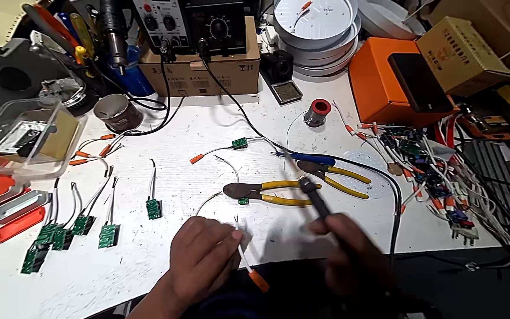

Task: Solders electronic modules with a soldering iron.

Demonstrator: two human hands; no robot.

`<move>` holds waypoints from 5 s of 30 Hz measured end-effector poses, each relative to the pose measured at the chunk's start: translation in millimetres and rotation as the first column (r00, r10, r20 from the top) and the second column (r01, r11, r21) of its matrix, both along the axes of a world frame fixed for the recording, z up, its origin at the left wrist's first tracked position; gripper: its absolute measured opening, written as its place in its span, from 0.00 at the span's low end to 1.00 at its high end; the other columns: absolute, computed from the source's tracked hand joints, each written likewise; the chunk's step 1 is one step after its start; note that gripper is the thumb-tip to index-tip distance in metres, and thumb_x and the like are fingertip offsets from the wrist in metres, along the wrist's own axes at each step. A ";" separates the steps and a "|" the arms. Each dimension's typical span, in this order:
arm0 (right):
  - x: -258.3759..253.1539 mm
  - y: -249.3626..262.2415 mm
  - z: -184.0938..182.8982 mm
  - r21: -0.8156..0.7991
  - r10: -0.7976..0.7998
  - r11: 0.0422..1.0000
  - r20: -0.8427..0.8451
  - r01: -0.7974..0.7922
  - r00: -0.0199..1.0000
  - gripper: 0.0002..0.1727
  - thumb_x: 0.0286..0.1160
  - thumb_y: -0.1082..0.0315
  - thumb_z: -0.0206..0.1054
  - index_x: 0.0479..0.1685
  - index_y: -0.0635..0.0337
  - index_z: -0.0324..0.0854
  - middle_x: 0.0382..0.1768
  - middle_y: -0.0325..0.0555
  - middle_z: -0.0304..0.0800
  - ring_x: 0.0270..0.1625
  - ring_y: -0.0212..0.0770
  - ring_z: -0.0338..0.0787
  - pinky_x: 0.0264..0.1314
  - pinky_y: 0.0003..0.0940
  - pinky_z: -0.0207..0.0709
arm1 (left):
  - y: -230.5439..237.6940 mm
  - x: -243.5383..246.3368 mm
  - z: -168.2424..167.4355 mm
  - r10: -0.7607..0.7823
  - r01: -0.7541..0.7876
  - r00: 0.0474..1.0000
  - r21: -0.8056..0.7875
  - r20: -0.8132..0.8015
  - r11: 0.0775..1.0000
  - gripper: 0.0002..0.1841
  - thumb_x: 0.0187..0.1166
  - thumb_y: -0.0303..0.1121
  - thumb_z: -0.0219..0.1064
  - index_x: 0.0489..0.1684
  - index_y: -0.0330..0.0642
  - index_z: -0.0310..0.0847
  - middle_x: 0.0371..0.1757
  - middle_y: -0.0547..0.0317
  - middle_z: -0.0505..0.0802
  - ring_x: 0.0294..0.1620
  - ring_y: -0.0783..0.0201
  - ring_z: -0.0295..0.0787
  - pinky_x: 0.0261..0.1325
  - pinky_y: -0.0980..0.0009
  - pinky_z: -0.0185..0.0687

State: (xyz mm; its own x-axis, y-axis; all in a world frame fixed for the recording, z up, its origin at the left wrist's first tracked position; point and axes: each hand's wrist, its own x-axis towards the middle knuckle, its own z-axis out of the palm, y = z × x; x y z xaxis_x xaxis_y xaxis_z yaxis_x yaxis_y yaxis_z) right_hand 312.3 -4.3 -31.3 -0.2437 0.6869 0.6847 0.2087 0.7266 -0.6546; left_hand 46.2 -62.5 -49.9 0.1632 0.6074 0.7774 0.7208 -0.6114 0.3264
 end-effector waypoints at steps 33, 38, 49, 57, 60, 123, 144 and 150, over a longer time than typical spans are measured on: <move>71.0 79.3 -11.8 -0.670 -0.141 0.694 -0.485 -0.264 0.863 0.11 0.90 0.62 0.56 0.38 0.53 0.78 0.21 0.43 0.91 0.21 0.33 0.90 0.26 0.23 0.84 | 0.4 -1.2 -23.5 0.055 -0.055 0.998 -0.154 -0.003 0.987 0.07 0.81 0.35 0.67 0.51 0.50 0.85 0.51 0.60 0.92 0.52 0.62 0.87 0.57 0.67 0.81; 70.3 79.3 -11.2 -0.665 -0.133 0.700 -0.481 -0.262 0.866 0.12 0.90 0.63 0.56 0.36 0.53 0.78 0.21 0.42 0.91 0.21 0.33 0.90 0.26 0.23 0.84 | 0.8 -1.1 -23.6 0.050 -0.053 0.998 -0.157 -0.028 0.986 0.06 0.82 0.35 0.66 0.50 0.49 0.85 0.50 0.60 0.91 0.52 0.62 0.86 0.57 0.67 0.81; 67.8 79.6 -8.3 -0.682 -0.156 0.686 -0.478 -0.253 0.864 0.11 0.89 0.67 0.55 0.35 0.54 0.77 0.19 0.43 0.90 0.18 0.32 0.88 0.23 0.21 0.81 | 1.7 -1.7 -22.6 0.040 -0.039 0.999 -0.163 0.002 0.986 0.06 0.81 0.34 0.65 0.47 0.48 0.86 0.48 0.60 0.92 0.51 0.62 0.87 0.57 0.67 0.82; 72.1 73.6 -3.6 -0.745 -0.210 0.639 -0.412 -0.194 0.887 0.08 0.87 0.69 0.58 0.37 0.58 0.77 0.20 0.44 0.90 0.13 0.28 0.82 0.15 0.18 0.73 | 2.1 -1.5 -22.3 0.043 -0.037 0.999 -0.164 0.030 0.986 0.05 0.78 0.33 0.68 0.45 0.47 0.87 0.45 0.60 0.92 0.50 0.62 0.87 0.56 0.67 0.82; 73.5 70.3 -3.2 -0.756 -0.216 0.626 -0.404 -0.191 0.889 0.08 0.87 0.69 0.58 0.38 0.59 0.77 0.21 0.45 0.90 0.13 0.28 0.81 0.14 0.18 0.73 | 1.9 -1.3 -21.5 0.039 -0.032 0.999 -0.176 0.036 0.984 0.05 0.79 0.34 0.68 0.45 0.47 0.86 0.45 0.61 0.92 0.50 0.62 0.87 0.56 0.67 0.82; 89.9 63.1 -14.0 -0.549 0.055 0.674 -0.629 -0.494 0.775 0.10 0.79 0.64 0.68 0.52 0.56 0.89 0.40 0.46 0.93 0.32 0.32 0.90 0.33 0.23 0.83 | 4.1 -1.9 -21.1 0.092 -0.067 0.988 -0.191 0.127 0.979 0.05 0.82 0.33 0.66 0.46 0.46 0.87 0.47 0.58 0.93 0.52 0.63 0.89 0.57 0.67 0.84; 78.6 18.0 -17.6 -0.557 0.059 0.642 -0.649 -0.527 0.758 0.09 0.80 0.61 0.68 0.50 0.49 0.90 0.42 0.39 0.93 0.35 0.30 0.91 0.33 0.21 0.83 | -8.8 -5.4 -10.6 -0.013 -0.046 0.989 -0.393 -0.146 0.918 0.08 0.82 0.32 0.64 0.40 0.46 0.91 0.51 0.59 0.97 0.53 0.60 0.90 0.59 0.63 0.81; 78.4 20.0 -16.9 -0.574 0.034 0.628 -0.655 -0.526 0.755 0.09 0.81 0.60 0.67 0.51 0.49 0.91 0.44 0.40 0.94 0.35 0.30 0.92 0.33 0.20 0.84 | -5.0 -13.1 -10.0 -0.056 0.012 0.995 -0.466 -0.080 0.885 0.08 0.83 0.35 0.65 0.38 0.48 0.91 0.52 0.64 0.96 0.54 0.63 0.88 0.62 0.62 0.76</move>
State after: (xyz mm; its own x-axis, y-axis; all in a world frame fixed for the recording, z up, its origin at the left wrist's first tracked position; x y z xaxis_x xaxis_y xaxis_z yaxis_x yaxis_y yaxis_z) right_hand 390.7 15.7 -48.2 -0.2769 0.9555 0.1020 -0.4807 -0.0458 -0.8757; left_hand 33.2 -67.4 -59.9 0.2452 0.8882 0.3885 0.7416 -0.4300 0.5149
